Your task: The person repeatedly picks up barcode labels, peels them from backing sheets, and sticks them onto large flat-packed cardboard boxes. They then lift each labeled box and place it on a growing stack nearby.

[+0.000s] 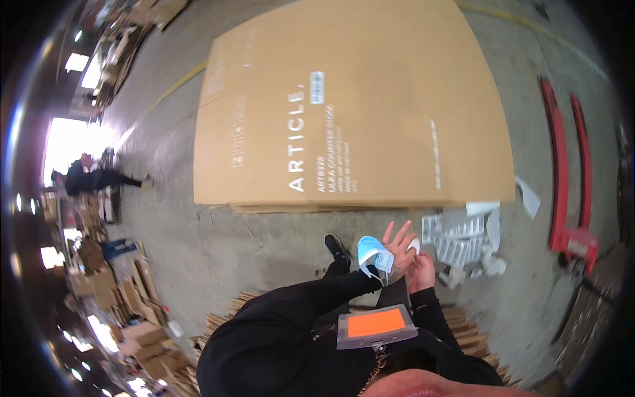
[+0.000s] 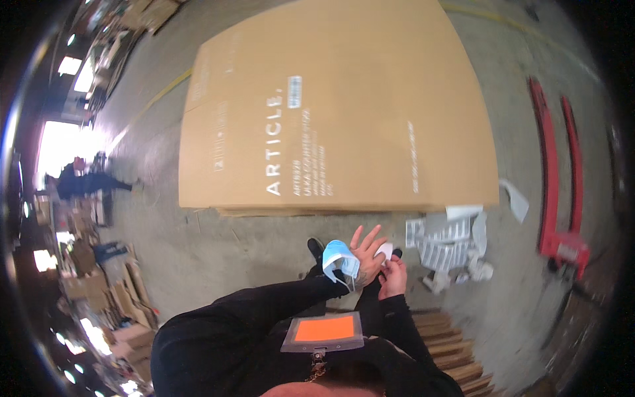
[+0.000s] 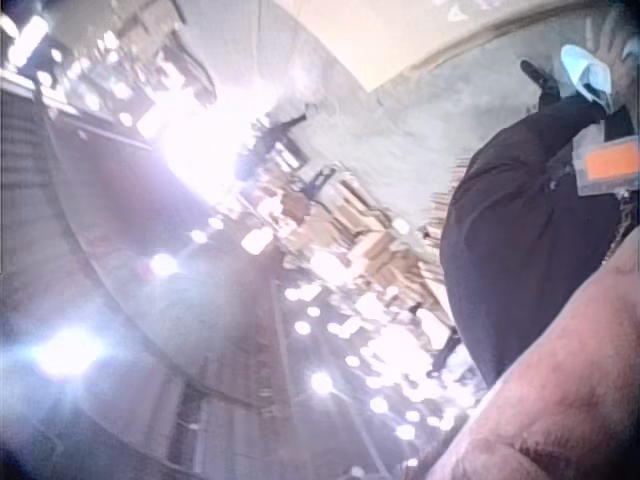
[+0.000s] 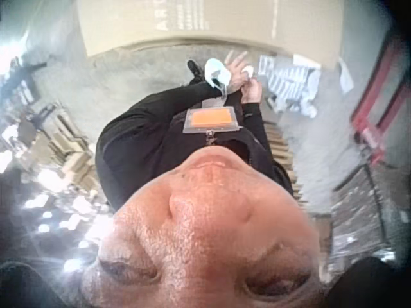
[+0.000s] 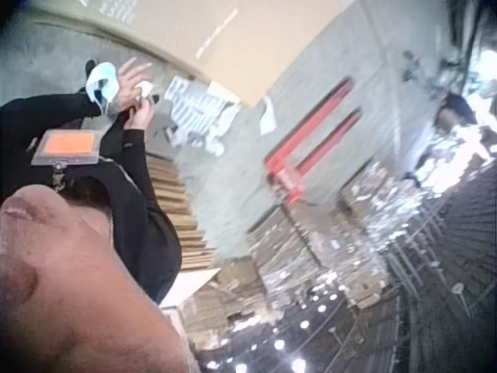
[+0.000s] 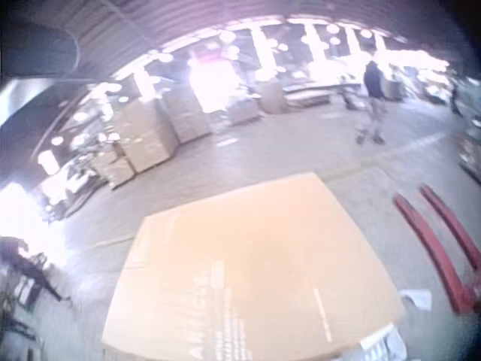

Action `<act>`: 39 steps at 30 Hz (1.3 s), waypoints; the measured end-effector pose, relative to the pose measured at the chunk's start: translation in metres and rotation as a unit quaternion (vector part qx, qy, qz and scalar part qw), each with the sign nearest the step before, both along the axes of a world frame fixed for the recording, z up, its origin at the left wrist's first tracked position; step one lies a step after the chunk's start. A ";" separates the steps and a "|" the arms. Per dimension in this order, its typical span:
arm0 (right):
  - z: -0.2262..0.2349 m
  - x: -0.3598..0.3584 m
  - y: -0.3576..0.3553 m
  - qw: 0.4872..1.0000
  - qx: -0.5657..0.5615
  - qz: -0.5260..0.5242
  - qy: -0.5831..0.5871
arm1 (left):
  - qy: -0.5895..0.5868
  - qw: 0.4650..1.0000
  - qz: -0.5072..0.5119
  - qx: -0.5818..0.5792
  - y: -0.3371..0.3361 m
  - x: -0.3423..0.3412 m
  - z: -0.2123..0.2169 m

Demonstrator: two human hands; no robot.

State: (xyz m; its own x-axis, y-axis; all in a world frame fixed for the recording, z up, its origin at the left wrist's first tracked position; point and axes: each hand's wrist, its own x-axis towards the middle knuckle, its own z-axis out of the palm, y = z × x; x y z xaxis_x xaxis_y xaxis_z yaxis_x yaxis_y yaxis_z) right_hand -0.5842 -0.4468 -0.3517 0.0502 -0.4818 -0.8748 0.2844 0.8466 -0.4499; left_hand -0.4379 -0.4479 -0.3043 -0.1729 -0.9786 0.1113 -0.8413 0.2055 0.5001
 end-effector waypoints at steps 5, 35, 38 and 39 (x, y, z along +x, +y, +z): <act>0.046 0.110 0.017 0.992 -0.017 0.113 -0.051 | 0.009 0.996 0.082 -0.032 0.054 0.118 0.039; -0.148 0.356 -0.032 0.982 0.151 -0.110 -0.009 | 0.265 0.587 0.760 -0.088 0.378 0.446 0.022; -0.146 0.361 0.002 0.984 0.145 -0.106 0.005 | 0.204 0.603 0.768 -0.075 0.387 0.450 0.029; -0.144 0.355 0.017 0.984 0.138 -0.112 -0.019 | 0.183 0.605 0.773 -0.060 0.394 0.446 0.031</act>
